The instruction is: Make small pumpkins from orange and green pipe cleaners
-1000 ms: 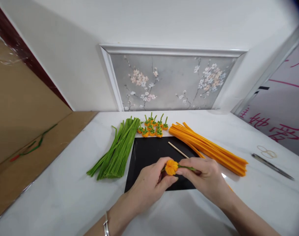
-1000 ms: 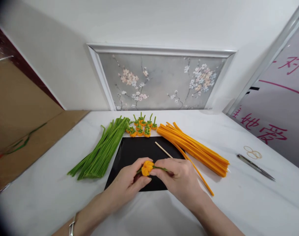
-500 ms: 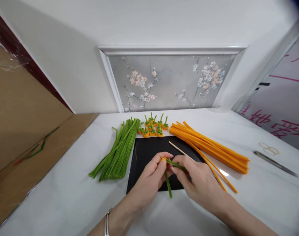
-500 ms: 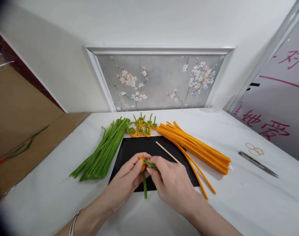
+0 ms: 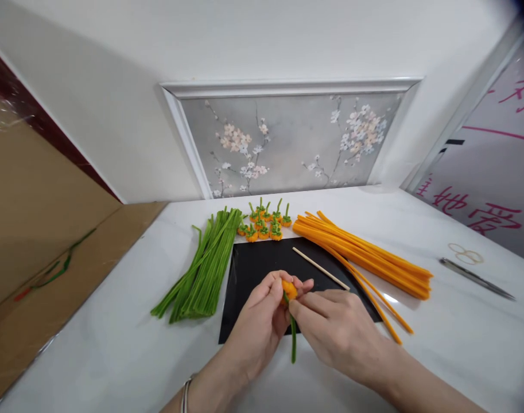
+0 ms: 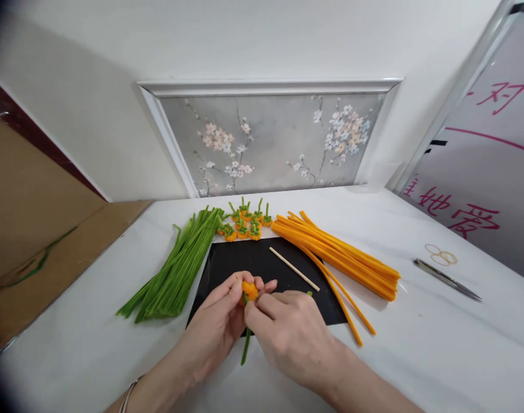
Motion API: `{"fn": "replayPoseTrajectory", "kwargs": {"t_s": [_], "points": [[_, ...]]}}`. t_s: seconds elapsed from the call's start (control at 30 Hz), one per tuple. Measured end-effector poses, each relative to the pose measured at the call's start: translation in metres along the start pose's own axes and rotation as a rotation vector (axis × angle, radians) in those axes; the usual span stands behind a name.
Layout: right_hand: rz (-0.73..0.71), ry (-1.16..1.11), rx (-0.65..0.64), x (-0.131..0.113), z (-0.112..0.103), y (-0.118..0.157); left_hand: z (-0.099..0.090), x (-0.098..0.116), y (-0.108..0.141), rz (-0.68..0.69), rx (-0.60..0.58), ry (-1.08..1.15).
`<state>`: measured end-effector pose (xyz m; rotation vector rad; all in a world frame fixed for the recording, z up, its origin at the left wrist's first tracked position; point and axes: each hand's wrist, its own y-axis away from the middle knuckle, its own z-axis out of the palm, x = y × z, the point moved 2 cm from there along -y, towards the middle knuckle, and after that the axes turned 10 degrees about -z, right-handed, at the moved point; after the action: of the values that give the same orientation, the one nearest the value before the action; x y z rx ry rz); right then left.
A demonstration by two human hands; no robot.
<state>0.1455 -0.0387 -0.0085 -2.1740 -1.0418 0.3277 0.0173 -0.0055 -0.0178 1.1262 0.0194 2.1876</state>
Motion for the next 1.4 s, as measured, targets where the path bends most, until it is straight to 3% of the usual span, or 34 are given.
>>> {"fn": "replayPoseTrajectory", "kwargs": {"t_s": [0.13,0.27,0.5,0.73,0.93,1.0,1.17,1.4], "points": [[0.011,0.01,-0.037,0.005,-0.003,0.001,-0.001,0.001,0.0,0.018,0.012,-0.102],[0.033,0.011,0.035,0.01,-0.009,0.004,-0.003,0.004,-0.001,-0.015,0.033,-0.048],[-0.04,0.024,0.099,0.005,-0.011,0.005,0.001,0.008,0.005,-0.002,-0.064,0.056],[0.1,-0.022,0.113,0.009,-0.012,0.006,-0.002,0.003,0.005,0.025,-0.099,-0.193],[0.15,-0.041,0.081,0.016,-0.015,0.012,-0.005,0.005,0.001,0.062,0.033,-0.385],[0.188,-0.063,0.089,0.019,-0.015,0.012,-0.004,0.008,0.0,0.06,-0.006,-0.48],[0.412,-0.186,0.115,0.034,-0.015,0.015,0.0,0.016,0.006,-0.055,-0.23,-0.701],[0.512,-0.435,-0.053,0.044,-0.015,0.019,-0.001,0.015,0.01,-0.089,-0.261,-0.644]]}}
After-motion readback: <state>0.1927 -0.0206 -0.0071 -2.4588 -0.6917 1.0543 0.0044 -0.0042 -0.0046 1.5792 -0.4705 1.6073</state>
